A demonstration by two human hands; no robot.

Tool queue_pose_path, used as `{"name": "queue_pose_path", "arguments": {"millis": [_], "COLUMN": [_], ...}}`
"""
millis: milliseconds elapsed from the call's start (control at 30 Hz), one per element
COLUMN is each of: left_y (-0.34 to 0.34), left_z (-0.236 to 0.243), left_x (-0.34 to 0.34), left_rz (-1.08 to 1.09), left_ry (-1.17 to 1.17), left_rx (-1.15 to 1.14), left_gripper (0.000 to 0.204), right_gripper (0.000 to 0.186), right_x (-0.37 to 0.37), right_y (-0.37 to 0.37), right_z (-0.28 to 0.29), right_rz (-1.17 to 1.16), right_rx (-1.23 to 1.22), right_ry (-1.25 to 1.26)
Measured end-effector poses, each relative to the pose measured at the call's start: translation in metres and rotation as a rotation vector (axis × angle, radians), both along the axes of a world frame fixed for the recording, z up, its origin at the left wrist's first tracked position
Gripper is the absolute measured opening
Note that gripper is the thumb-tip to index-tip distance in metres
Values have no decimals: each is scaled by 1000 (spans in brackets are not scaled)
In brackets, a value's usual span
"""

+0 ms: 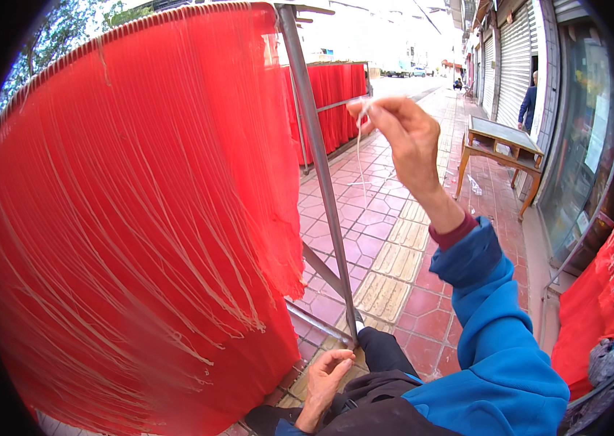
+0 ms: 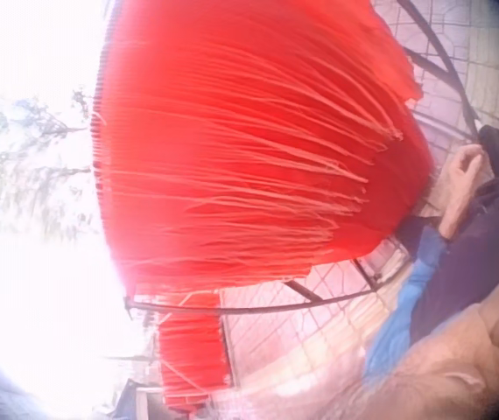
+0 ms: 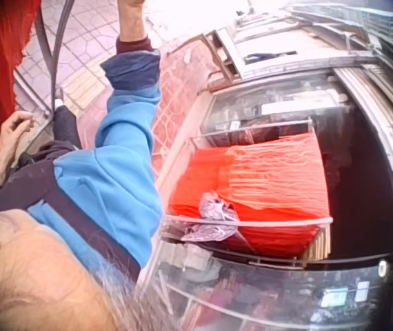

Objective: The person repairs a red fishing net by hand, repeatedly pulling loose white threads, tying knots, and securing the net to a metal frame. The hands work continuously on different sections of the net throughout the clip.

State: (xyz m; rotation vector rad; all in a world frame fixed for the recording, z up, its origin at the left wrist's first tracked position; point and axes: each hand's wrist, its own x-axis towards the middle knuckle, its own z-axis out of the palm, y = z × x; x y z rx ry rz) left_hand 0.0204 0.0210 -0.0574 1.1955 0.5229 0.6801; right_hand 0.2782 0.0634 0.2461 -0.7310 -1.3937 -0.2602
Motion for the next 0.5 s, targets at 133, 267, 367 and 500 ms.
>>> {"name": "queue_pose_path", "arguments": {"millis": [133, 267, 367, 500], "left_y": [9, 22, 30, 42], "left_z": [-10, -25, -36, -42], "left_x": [0, -2, -2, -9], "left_rz": [-19, -31, 44, 86], "left_ry": [-28, -55, -57, 11], "left_rx": [-48, -89, -15, 0], "left_gripper": [19, 19, 19, 19], "right_gripper": [20, 19, 22, 21], "right_x": [9, 14, 13, 19], "right_y": [47, 85, 120, 161], "right_z": [83, 145, 182, 218], "right_rz": [-190, -252, -92, -185], "right_rx": [160, 211, 193, 203], "right_ry": [-138, -270, -131, -212]}}
